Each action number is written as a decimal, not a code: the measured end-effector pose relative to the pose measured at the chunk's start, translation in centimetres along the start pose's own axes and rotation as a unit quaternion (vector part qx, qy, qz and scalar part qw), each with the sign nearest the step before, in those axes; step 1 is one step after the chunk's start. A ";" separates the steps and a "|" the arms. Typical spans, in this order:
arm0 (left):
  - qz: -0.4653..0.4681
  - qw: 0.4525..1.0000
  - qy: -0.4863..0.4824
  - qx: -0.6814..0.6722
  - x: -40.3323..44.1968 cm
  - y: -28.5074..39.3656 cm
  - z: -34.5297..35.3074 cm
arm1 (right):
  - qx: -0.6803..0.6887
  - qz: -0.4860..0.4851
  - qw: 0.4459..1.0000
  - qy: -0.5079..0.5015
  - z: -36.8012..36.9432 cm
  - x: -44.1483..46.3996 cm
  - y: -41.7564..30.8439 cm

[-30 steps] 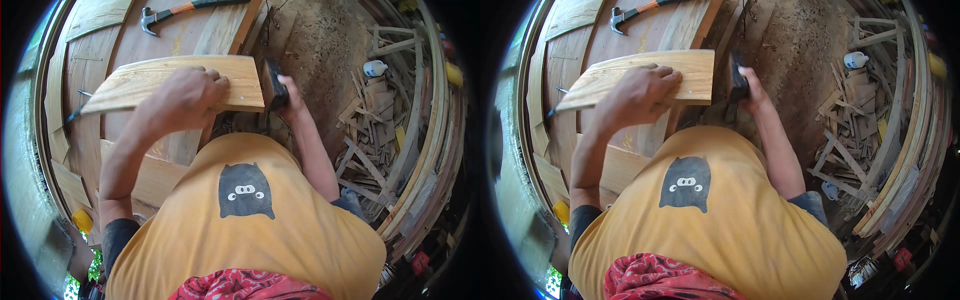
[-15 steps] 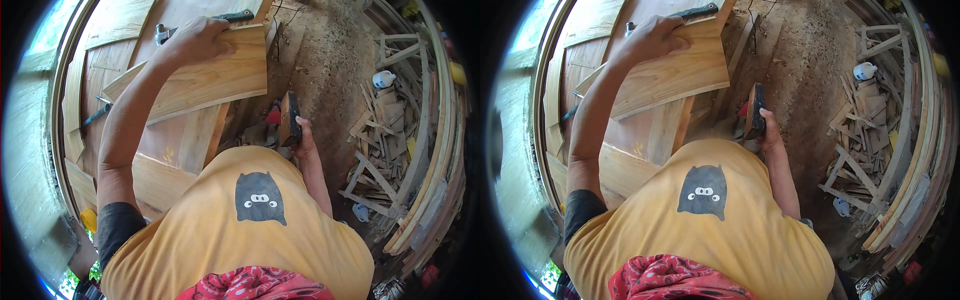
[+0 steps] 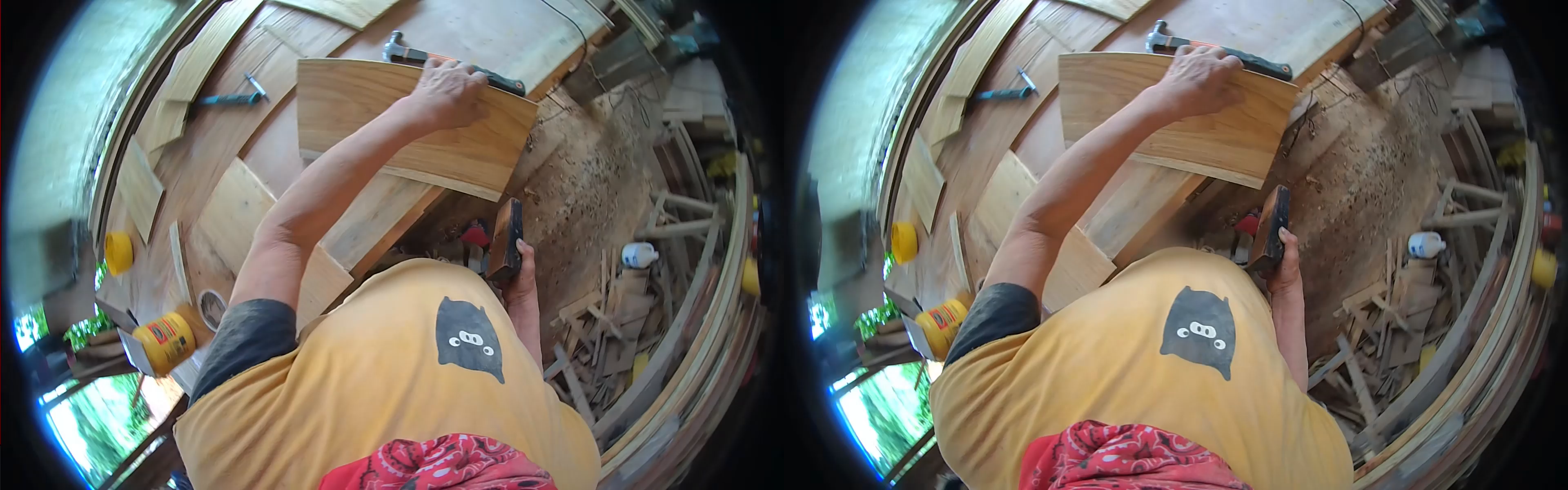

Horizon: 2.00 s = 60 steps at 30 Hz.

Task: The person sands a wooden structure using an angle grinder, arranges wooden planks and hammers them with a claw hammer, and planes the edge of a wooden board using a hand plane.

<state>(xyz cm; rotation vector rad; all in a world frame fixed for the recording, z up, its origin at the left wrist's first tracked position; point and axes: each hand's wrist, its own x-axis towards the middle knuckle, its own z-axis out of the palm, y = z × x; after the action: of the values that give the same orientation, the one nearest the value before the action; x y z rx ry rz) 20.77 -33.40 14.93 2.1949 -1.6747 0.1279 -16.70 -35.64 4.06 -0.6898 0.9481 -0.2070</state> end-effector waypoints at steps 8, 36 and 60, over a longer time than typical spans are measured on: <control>-0.001 0.999 0.022 -0.031 -2.1 3.1 -3.5 | 0.067 0.083 0.994 -0.024 -1.3 0.1 -2.2; -0.415 0.814 0.365 0.180 -10.2 0.2 -18.2 | -0.167 0.208 0.957 -0.116 -4.7 5.7 -14.7; -0.544 0.824 0.151 0.033 -17.5 6.7 5.0 | -0.414 -0.129 0.890 -0.138 10.9 16.0 -28.6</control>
<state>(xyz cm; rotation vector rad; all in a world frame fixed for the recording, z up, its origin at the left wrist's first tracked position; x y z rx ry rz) 8.61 -20.67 6.74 2.6410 -0.0989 0.1985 5.05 -59.98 15.31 -1.5968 0.6389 0.0822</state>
